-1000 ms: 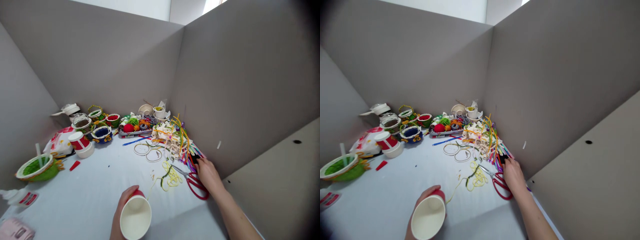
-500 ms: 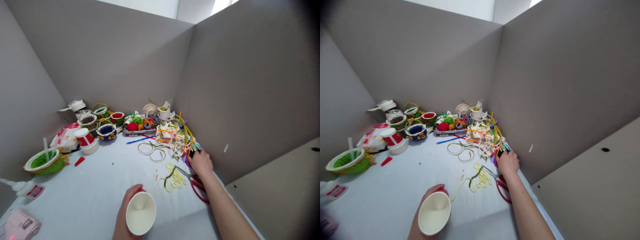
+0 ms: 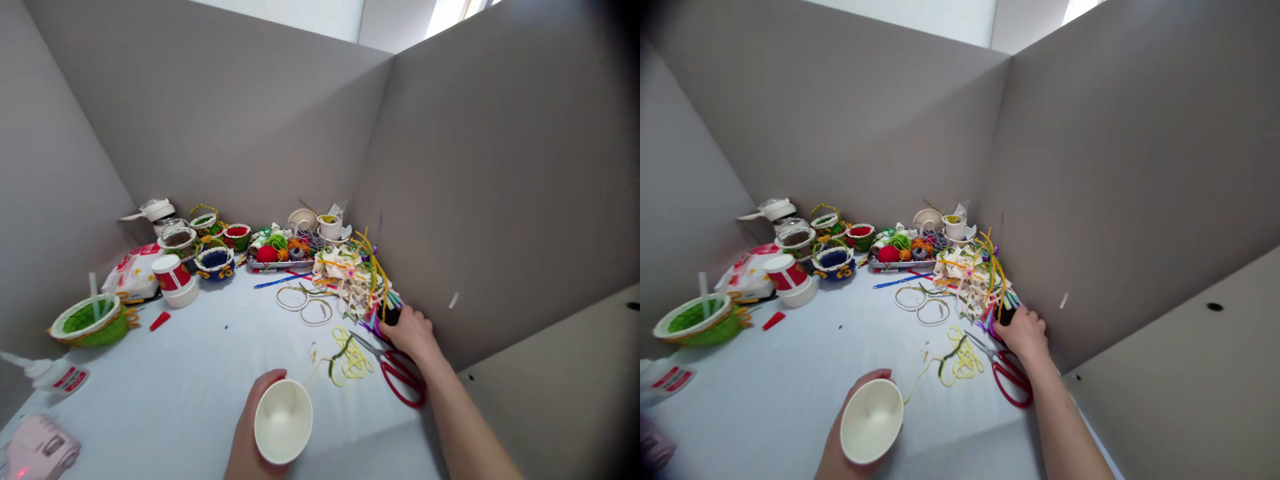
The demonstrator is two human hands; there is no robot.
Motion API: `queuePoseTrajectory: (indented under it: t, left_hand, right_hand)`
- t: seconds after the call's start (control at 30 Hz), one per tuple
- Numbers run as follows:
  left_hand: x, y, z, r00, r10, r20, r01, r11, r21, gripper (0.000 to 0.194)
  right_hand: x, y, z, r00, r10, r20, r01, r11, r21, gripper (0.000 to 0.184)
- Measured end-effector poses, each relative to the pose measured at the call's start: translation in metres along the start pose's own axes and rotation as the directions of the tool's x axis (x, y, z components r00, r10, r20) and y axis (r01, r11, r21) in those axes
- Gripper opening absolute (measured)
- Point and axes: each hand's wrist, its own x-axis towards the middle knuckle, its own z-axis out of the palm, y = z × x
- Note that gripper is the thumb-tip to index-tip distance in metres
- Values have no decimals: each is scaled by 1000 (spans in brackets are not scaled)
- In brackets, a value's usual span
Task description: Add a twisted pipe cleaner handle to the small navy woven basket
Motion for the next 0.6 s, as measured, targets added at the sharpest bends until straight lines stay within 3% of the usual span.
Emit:
queuePoseTrajectory:
  t: [0.2, 0.6]
  left_hand:
    - [2, -6, -2, 1000, -18, -6, 17, 1000, -22, 70]
    - [0, 2, -3, 996, -93, -5, 92, 990, -107, 67]
  right_hand:
    - [-23, 28, -2, 995, -104, 0, 104, 993, 58, 62]
    - [-38, 25, -2, 984, -126, -125, 137, 987, 86, 53]
